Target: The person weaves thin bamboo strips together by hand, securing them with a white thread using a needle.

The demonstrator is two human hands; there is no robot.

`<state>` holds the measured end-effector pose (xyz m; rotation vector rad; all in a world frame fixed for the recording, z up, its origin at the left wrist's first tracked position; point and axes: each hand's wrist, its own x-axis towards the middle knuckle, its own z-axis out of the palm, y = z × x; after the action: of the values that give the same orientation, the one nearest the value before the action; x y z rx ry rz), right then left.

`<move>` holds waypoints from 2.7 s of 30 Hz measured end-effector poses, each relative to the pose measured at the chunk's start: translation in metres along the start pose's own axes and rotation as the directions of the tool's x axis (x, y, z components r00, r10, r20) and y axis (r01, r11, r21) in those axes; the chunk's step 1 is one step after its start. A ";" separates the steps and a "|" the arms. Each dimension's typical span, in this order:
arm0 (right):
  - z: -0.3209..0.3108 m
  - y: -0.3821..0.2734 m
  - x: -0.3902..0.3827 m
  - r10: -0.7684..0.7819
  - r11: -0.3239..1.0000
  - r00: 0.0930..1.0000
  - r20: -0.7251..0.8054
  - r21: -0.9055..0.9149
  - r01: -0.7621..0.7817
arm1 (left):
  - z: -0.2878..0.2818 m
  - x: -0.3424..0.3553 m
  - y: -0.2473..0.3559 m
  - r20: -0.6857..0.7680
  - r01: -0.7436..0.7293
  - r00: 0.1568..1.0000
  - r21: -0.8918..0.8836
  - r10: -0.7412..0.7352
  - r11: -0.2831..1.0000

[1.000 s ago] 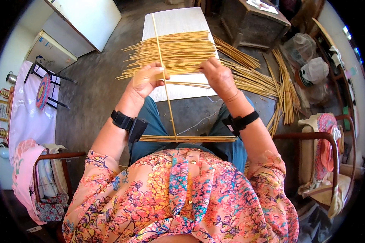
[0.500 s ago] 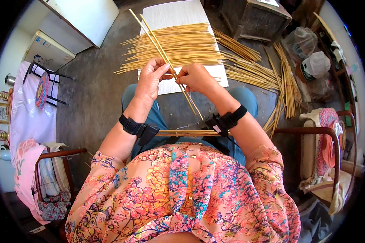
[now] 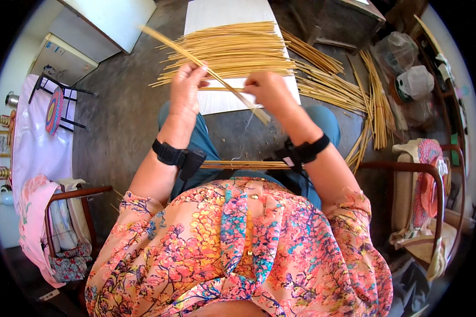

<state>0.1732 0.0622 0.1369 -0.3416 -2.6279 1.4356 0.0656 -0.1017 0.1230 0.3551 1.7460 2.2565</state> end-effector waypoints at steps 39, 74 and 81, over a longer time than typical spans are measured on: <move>0.049 0.014 -0.004 0.325 0.306 0.924 -0.199 0.947 0.097 | 0.015 -0.040 -0.024 0.105 0.365 0.929 -0.428 -0.356 0.827; 0.044 0.006 -0.025 0.357 0.514 0.931 -0.078 0.848 -0.126 | -0.003 -0.023 -0.013 0.373 -0.102 0.923 0.466 -0.091 0.879; 0.041 0.000 -0.035 0.221 0.721 0.973 0.061 0.662 -0.205 | -0.012 -0.012 0.009 0.297 0.152 0.921 0.327 -0.254 0.933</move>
<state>0.1976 0.0197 0.1143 -0.5692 -1.8965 2.2975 0.0718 -0.1185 0.1282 0.5522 1.8385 1.6721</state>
